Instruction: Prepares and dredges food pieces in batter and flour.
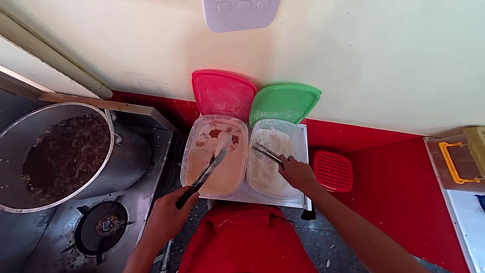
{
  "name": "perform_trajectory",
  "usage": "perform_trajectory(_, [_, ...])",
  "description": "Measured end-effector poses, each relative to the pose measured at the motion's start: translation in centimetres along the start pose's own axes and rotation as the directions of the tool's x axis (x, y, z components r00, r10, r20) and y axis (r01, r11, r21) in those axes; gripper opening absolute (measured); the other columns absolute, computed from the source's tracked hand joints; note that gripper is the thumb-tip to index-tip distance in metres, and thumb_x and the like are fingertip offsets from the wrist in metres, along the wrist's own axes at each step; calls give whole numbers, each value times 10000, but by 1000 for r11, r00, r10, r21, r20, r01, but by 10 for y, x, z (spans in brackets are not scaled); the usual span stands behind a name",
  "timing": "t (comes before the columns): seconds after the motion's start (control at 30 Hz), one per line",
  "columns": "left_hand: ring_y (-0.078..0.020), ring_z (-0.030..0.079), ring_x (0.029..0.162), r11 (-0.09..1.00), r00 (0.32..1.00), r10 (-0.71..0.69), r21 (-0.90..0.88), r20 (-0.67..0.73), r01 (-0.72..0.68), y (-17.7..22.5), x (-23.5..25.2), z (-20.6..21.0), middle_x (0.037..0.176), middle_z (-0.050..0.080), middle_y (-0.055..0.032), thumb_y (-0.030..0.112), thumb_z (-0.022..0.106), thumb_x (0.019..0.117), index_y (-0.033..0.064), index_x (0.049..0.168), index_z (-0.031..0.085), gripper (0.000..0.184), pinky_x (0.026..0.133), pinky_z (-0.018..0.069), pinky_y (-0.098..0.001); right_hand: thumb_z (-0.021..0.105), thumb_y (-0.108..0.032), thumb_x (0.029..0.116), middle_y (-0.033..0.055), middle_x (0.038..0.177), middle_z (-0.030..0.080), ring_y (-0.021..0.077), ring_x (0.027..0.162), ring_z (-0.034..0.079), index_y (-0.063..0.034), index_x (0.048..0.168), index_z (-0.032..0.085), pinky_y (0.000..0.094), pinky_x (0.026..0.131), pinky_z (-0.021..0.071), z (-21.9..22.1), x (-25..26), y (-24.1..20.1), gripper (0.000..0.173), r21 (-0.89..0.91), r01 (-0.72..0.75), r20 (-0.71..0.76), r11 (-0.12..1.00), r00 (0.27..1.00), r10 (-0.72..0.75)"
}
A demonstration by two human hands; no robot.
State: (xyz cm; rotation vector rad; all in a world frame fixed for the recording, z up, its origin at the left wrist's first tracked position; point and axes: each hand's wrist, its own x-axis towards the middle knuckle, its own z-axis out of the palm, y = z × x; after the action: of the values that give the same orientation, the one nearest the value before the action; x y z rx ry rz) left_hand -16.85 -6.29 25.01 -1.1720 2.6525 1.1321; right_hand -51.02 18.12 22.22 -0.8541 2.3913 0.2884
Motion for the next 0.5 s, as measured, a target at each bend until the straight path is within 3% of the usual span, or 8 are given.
perform_trajectory(0.07, [-26,581,595,1000,1000,-2,6,-8,2,0,-2,-2,721,650,116,674,534,924,287,1037,756,460,549,500,-296,442,-389,1060,159,1165,679,369,909,713,-164,1392,565,559,739,576,-4,6,7,419,-48,54,-38,997,998,-56])
perform_trajectory(0.13, [-31,586,604,1000,1000,-6,2,-7,6,0,-4,-3,732,656,112,671,536,925,281,1051,757,466,558,506,-308,445,-400,1063,148,1160,681,356,908,710,-194,1464,528,559,740,575,1,-5,28,458,-6,73,-78,997,994,-74])
perform_trajectory(0.27, [-27,571,591,1000,1000,0,-7,-8,0,-1,-4,-3,716,638,120,677,530,931,290,1031,751,457,542,492,-300,403,-449,1075,128,1187,683,331,988,701,-271,1547,464,565,799,564,15,-38,67,508,127,17,-126,992,992,-1])
perform_trajectory(0.4, [-17,592,606,999,998,47,0,37,-47,18,-2,-17,736,660,129,691,532,923,315,1045,756,454,551,512,-292,411,-454,1074,122,1175,699,323,988,705,-256,1529,501,571,815,567,21,-62,90,505,268,-11,-256,963,963,82])
perform_trajectory(0.5, [-17,610,643,992,980,126,0,157,-128,46,8,-30,771,676,137,718,520,919,339,1057,758,468,575,524,-304,439,-444,1069,129,1153,711,335,946,708,-243,1513,528,601,793,567,13,-83,105,495,352,-24,-325,936,934,146])
